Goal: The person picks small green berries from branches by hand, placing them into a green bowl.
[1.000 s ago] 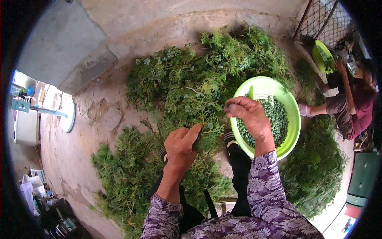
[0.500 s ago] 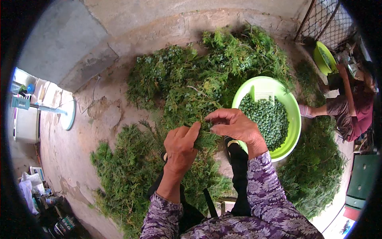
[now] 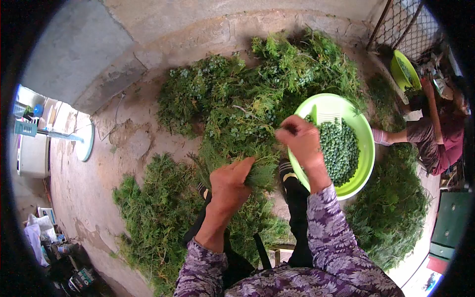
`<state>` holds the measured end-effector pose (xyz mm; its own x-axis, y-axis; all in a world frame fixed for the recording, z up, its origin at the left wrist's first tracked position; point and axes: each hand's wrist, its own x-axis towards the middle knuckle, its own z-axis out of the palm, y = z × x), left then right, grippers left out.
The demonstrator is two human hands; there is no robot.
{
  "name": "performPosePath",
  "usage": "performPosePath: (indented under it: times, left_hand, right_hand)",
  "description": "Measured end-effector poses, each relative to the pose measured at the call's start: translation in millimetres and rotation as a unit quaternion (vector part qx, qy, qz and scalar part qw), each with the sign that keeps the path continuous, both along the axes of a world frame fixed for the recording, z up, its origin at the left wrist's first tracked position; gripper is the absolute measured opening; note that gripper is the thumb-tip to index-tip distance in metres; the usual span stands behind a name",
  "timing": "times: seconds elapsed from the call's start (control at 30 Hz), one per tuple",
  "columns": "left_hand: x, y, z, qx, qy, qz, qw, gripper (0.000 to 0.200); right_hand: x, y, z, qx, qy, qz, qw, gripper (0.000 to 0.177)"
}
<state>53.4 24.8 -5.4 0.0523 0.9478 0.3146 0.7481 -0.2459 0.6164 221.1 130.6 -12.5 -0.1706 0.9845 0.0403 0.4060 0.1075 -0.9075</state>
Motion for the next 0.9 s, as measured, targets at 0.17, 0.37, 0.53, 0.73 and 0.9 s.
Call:
performPosePath:
  times: [0.17,0.37,0.53,0.73,0.9]
  left_hand:
    - [-1.4,-3.6,2.9,-0.128,-0.413,0.093,0.897,0.012]
    - [-10.9,-1.5,21.4,-0.333,-0.553,0.162,0.747,0.019]
    - [-17.1,-2.0,8.6,-0.354,-0.63,0.119,0.681,0.025]
    - [-15.9,-1.1,4.0,-0.374,-0.567,0.102,0.727,0.021]
    - [-0.7,7.8,25.5,-0.397,-0.575,0.205,0.686,0.018]
  right_hand:
    - [25.2,14.5,11.8,-0.242,0.459,-0.052,0.853,0.014]
    - [56.2,27.8,2.8,-0.299,0.775,-0.031,0.556,0.018]
    - [77.1,22.3,0.8,-0.224,0.849,-0.229,0.419,0.041]
    - [8.4,1.4,22.4,-0.232,0.489,0.01,0.841,0.024]
    - [-9.9,-9.1,20.5,-0.255,0.333,0.127,0.899,0.024]
